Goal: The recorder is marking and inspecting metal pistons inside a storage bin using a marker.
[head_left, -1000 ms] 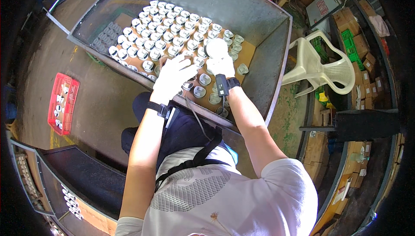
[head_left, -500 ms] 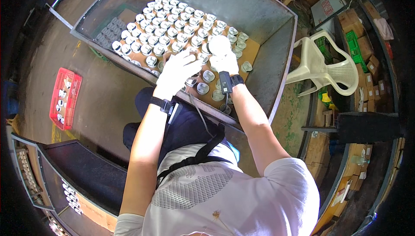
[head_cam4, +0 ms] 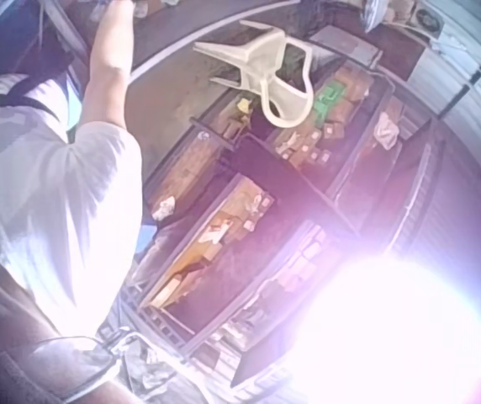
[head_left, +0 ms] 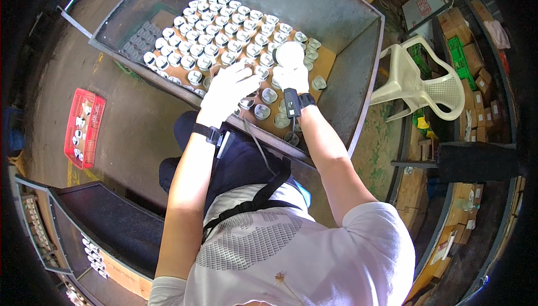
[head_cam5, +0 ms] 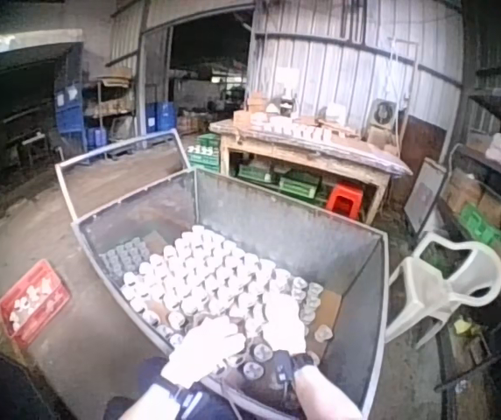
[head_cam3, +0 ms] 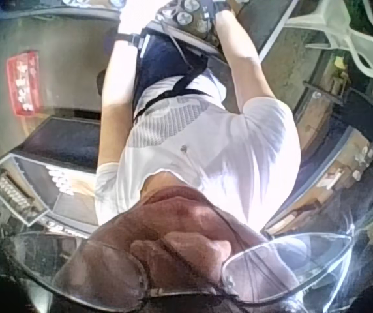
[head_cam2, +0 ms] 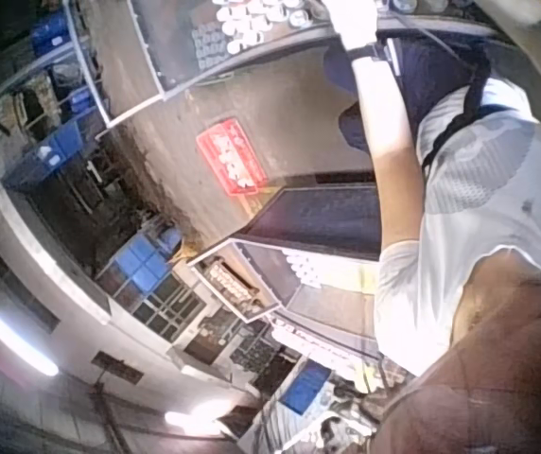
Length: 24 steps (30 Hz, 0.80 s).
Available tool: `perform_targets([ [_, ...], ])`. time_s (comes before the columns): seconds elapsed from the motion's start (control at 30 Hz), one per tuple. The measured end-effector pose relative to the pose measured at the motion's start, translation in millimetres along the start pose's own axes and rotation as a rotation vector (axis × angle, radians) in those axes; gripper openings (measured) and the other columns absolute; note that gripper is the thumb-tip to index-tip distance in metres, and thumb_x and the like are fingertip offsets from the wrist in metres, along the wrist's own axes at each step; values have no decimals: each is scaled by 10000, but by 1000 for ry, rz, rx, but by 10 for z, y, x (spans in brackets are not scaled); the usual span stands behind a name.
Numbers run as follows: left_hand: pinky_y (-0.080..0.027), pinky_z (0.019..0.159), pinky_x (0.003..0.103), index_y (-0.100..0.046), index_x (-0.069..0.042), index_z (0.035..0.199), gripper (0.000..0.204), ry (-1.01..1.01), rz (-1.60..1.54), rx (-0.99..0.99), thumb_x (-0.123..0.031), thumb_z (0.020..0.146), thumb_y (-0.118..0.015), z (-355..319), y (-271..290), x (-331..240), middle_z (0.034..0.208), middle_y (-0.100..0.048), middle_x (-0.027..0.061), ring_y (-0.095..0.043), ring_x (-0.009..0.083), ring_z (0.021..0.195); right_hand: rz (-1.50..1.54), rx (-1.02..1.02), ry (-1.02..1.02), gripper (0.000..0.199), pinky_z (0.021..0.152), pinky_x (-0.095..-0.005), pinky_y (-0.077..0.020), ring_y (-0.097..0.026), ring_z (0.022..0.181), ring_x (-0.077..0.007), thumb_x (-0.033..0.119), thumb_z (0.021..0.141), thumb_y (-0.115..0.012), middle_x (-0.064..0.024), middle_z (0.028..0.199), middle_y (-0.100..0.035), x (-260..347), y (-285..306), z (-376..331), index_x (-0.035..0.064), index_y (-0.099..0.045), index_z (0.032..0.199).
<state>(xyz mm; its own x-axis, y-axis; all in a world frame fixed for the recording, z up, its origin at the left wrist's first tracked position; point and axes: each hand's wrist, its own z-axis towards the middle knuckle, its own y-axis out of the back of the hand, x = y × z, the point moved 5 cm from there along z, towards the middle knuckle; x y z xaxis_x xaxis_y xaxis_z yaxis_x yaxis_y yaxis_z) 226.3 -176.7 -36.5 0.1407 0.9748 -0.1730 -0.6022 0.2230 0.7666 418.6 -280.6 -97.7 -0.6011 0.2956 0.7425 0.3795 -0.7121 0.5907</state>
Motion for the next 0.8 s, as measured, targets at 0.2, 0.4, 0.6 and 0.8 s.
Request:
perform_targets([
  [0.2, -474, 1008, 398, -700, -100, 987, 184, -2, -4, 6, -88, 826, -612, -11, -16, 12, 1141, -673, 76, -586, 287, 1169, 90, 12, -67, 638, 1013, -332, -473, -604, 1172, -240, 275, 791, -796, -129, 1263, -637, 23, -1, -6, 22, -539, 1317],
  [0.4, -476, 1005, 398, -701, -100, 982, 180, 0, 11, 21, -90, 823, -616, -3, 1, -1, 1140, -673, 74, -588, 286, 1168, 121, -50, -148, 689, 946, -324, -516, -648, 1102, -247, 286, 740, -849, -149, 1199, -667, 25, 5, -5, 14, -530, 1286],
  [0.6, -479, 1002, 398, -696, -100, 971, 175, -2, 6, 22, -88, 813, -622, 18, 4, -7, 1130, -671, 74, -590, 286, 1164, 78, -93, -126, 734, 942, -332, -518, -651, 1106, -245, 303, 716, -864, -158, 1199, -667, 57, 26, 5, 9, -520, 1294],
  [0.8, -479, 1003, 401, -694, -99, 968, 167, 6, -8, 26, -87, 817, -624, 16, 15, -15, 1140, -672, 79, -588, 287, 1169, 52, -15, -160, 714, 962, -325, -505, -643, 1109, -245, 274, 734, -844, -152, 1209, -661, 38, -3, 12, 8, -514, 1309],
])
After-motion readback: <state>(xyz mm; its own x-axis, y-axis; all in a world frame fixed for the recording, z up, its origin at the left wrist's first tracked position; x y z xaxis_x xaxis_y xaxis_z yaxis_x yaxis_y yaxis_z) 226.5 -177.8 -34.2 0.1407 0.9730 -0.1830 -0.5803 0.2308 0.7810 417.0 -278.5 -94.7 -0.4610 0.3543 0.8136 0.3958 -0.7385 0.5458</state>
